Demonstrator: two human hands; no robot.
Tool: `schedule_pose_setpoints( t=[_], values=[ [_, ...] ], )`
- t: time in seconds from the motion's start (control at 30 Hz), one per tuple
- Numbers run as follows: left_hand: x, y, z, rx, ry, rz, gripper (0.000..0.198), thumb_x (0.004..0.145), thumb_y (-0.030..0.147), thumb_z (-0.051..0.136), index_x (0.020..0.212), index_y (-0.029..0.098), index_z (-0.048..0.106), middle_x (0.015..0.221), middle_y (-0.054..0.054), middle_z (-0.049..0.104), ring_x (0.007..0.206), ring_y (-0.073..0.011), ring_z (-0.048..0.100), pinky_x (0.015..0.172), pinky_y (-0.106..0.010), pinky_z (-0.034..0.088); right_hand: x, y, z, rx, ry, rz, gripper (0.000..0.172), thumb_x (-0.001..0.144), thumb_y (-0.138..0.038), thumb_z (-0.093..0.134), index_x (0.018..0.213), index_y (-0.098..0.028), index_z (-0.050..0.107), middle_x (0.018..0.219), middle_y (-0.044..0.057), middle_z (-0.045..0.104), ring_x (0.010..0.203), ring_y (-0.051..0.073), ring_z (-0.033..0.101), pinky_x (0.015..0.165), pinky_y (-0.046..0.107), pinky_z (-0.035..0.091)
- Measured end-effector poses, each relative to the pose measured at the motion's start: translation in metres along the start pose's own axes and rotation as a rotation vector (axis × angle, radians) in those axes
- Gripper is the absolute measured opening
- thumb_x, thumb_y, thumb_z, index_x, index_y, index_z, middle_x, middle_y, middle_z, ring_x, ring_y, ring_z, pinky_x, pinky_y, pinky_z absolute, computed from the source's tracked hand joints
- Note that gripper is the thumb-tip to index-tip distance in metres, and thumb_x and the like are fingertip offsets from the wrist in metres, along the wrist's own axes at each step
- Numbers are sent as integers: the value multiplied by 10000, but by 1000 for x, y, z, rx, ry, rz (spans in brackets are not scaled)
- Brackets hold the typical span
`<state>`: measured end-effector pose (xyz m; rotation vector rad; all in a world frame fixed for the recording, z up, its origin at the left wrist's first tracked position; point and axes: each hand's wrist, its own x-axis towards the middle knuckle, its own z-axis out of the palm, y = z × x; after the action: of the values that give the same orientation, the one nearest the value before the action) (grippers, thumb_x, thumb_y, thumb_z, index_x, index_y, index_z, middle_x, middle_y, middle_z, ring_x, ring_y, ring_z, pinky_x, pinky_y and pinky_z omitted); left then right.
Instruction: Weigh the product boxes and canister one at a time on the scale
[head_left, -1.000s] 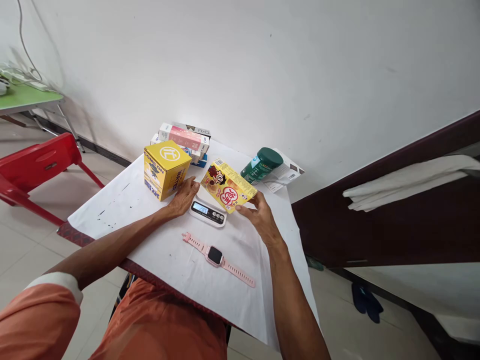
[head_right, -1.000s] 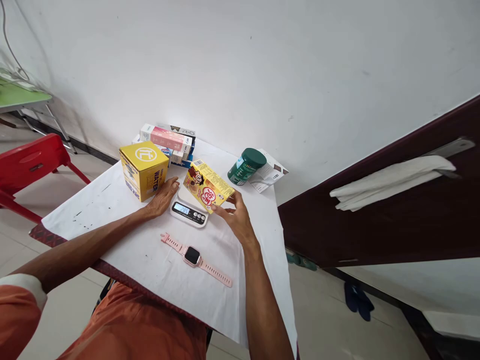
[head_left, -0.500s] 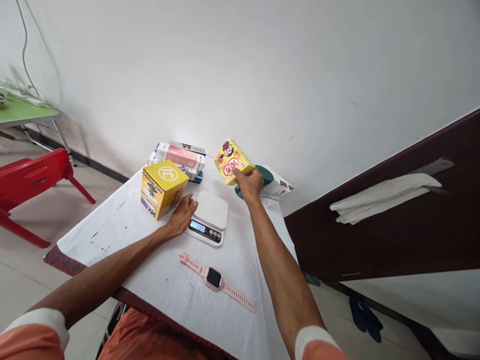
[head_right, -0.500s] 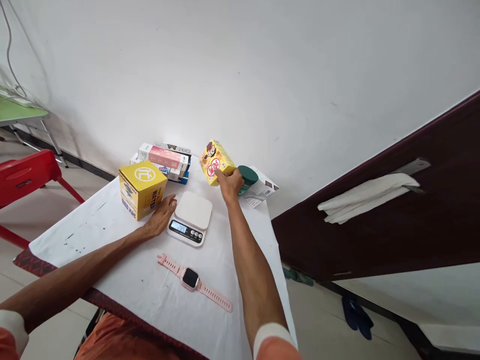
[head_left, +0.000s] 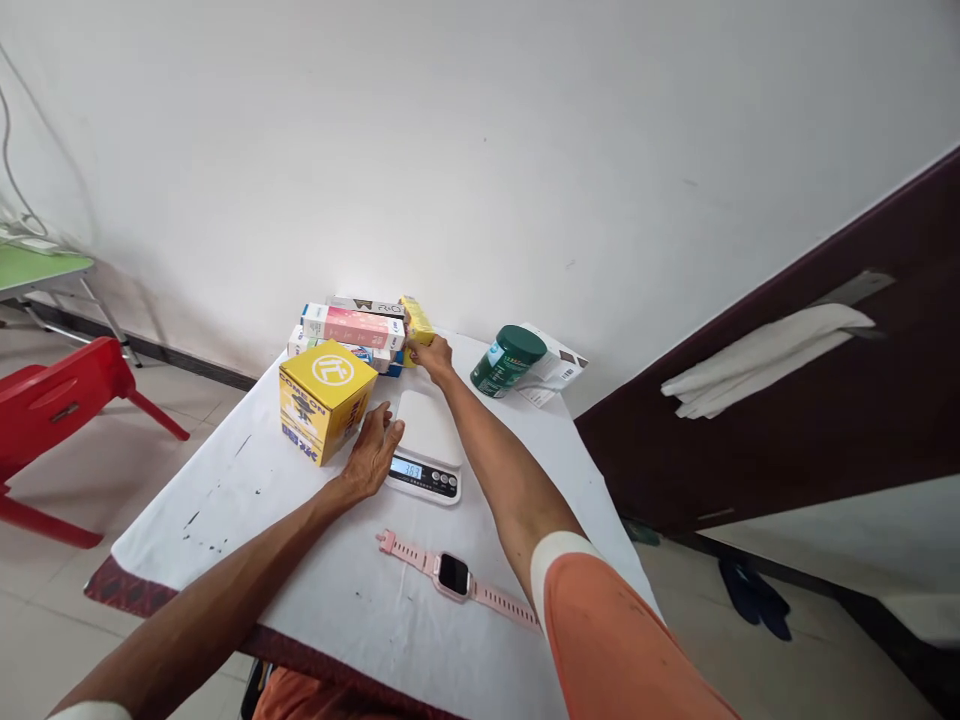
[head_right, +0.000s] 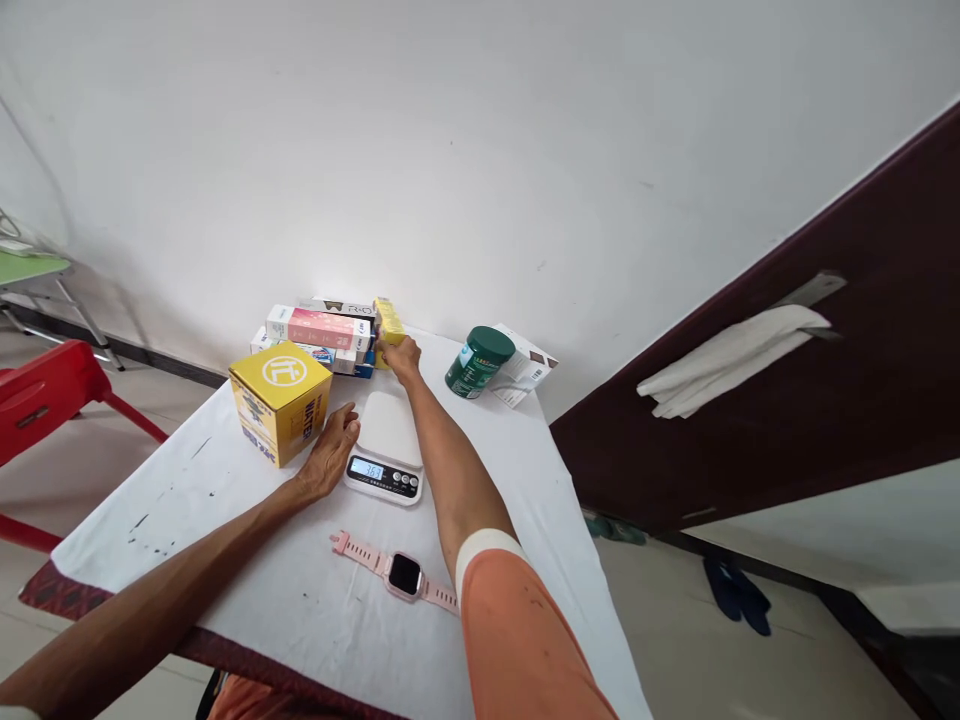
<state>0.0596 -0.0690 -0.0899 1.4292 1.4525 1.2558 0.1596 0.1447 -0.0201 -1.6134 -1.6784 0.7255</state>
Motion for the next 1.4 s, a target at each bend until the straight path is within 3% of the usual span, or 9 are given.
schedule_pose_setpoints(
  t=[0.1, 0.2, 0.33, 0.43, 0.57, 0.8, 0.93, 1.1, 1.4],
  values=[
    [0, 1, -2, 12, 8, 5, 650, 1050, 596, 346, 1526, 156, 385, 1500, -219, 519, 1402, -289, 540, 1232, -503, 373, -4, -1, -8, -39, -33, -46, 293, 838, -323, 769, 1036, -130, 672, 968, 51, 728, 867, 190, 671, 817, 336, 557],
    [-1, 5, -5, 23, -10, -1, 644, 1051, 583, 338, 1526, 150, 376, 1513, -227, 506, 1394, -291, 543, 1232, -508, 369, -7, -1, -37, -103, 34, -123, 341, 812, -252, 782, 1106, -139, 648, 1249, 144, 674, 1189, 274, 596, 1050, 407, 485],
    [-2, 9, -7, 35, -30, -4, 691, 1048, 600, 319, 1539, 117, 359, 1498, -242, 506, 1422, -295, 515, 1254, -502, 335, -6, 11, -92, -300, 374, -275, 537, 848, -281, 756, 1323, -173, 533, 1536, 215, 439, 1462, 358, 351, 1196, 558, 335],
    [-2, 8, -6, 34, -20, -6, 696, 1046, 612, 314, 1549, 132, 349, 1520, -236, 487, 1434, -295, 504, 1255, -510, 333, 0, 27, -123, -378, 556, -91, 772, 756, -396, 848, 1373, -133, 465, 1536, 284, 400, 1452, 444, 327, 1176, 661, 286],
    [0, 7, -5, 42, -16, -5, 694, 1047, 622, 307, 1545, 140, 356, 1514, -232, 494, 1431, -296, 506, 1251, -516, 337, 11, 44, -136, -311, 527, 157, 864, 700, -472, 867, 1372, -117, 456, 1472, 294, 459, 1390, 468, 421, 1159, 663, 300],
    [-2, 11, -8, 57, -11, -19, 682, 1061, 607, 289, 1544, 132, 359, 1511, -223, 501, 1440, -287, 492, 1256, -487, 328, 7, 44, -139, -156, 521, 209, 909, 607, -438, 893, 1368, -130, 504, 1476, 273, 485, 1398, 444, 457, 1164, 565, 396],
    [-2, 10, -7, 53, -3, -15, 649, 1064, 596, 309, 1524, 145, 393, 1475, -210, 539, 1402, -283, 527, 1238, -485, 353, -12, 36, -160, -248, 527, 36, 990, 621, -474, 880, 1415, -25, 493, 1442, 293, 502, 1387, 442, 481, 1202, 555, 362],
    [-1, 9, -7, 69, -7, -4, 625, 1072, 567, 327, 1529, 146, 398, 1473, -205, 551, 1398, -282, 531, 1236, -483, 354, -51, 19, -184, -243, 418, -265, 973, 633, -624, 854, 1412, -132, 540, 1423, 210, 561, 1373, 418, 498, 1181, 616, 374],
    [-2, 11, -10, 65, 16, 2, 726, 1050, 667, 285, 1513, 129, 439, 1415, -195, 588, 1438, -292, 493, 1259, -454, 313, -137, -5, -151, -136, 221, -389, 939, 621, -758, 834, 1342, -198, 614, 1377, 154, 644, 1292, 382, 582, 1126, 579, 461]
  ],
)
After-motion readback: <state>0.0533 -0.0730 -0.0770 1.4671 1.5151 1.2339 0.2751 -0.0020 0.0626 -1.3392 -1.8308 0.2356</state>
